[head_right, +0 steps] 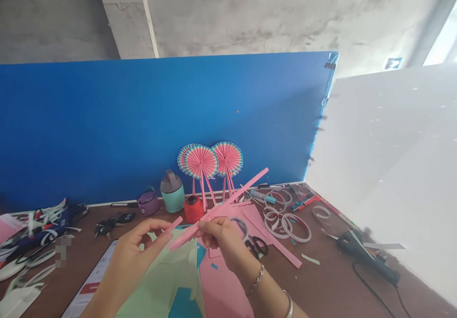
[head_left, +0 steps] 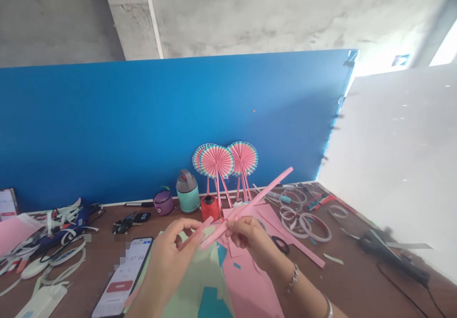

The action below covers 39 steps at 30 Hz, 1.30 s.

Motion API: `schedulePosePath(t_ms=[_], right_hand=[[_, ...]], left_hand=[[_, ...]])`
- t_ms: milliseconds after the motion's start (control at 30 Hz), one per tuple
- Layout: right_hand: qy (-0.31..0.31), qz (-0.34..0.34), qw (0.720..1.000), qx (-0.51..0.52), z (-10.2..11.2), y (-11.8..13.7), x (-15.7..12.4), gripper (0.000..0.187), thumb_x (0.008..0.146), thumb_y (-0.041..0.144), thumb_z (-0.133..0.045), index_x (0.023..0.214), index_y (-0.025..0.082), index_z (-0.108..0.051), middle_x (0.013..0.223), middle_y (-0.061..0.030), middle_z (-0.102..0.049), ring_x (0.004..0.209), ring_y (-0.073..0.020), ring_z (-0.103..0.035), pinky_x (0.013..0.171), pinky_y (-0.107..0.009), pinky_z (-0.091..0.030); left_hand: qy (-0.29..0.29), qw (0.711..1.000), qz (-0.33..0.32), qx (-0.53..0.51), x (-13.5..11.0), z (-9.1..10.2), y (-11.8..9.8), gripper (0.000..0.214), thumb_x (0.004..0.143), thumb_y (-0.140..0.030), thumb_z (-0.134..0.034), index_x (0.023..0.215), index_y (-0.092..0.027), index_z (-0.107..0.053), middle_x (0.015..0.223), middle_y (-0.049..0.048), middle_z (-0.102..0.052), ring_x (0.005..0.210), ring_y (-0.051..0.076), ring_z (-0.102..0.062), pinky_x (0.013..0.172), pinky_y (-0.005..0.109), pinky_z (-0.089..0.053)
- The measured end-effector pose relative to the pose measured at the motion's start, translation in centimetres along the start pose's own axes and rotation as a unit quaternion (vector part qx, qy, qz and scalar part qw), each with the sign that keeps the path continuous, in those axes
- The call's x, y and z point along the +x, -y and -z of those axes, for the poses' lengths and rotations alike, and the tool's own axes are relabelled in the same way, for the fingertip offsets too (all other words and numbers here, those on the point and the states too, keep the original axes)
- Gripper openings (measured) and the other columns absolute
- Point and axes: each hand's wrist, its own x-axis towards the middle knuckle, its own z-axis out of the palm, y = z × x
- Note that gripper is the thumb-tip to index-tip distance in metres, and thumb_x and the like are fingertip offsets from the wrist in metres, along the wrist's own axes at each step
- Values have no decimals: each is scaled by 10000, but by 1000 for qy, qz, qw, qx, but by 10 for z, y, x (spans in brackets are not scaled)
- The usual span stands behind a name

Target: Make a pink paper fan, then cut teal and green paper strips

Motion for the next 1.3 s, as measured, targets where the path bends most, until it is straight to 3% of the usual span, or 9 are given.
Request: schedulePosePath(t_ms=[167,367,900,1300], right_hand=[[-27,7,999,-36,-5,2,-3,289,702,359,-646,518,137,-674,387,15,-467,396,-62,-350,441,-235,-200],[-9,13,999,-44,-8,1,-4,324,712,395,-629,528,133,-678,375,18,-458,381,-64,-352,433,-232,-218],[56,12,998,29,-4,-1,-5,327,758,391,-625,586,124,-699,394,18,-476,378,-55,-343,439,-232,-196],[30,10,999,-1,-6,-1,-5,310,736,378,-626,562,130,-695,378,14,-477,365,-57,-345,424,-231,-199]], left_hand=[[-12,998,-66,-2,-7,-8,-3,169,791,-381,-545,788,-254,-656,858,19,-702,706,163,-607,533,219,-457],[-2,990,-130,59,-10,-22,5,80,802,-255,-554,838,-256,-626,930,25,-679,862,185,-611,691,268,-492],[13,990,-122,62,-8,-21,1,103,824,-273,-534,808,-257,-635,829,20,-683,768,178,-617,641,255,-498],[13,985,-142,95,-10,-21,2,117,832,-261,-531,799,-254,-643,801,10,-676,763,169,-608,652,257,-477]])
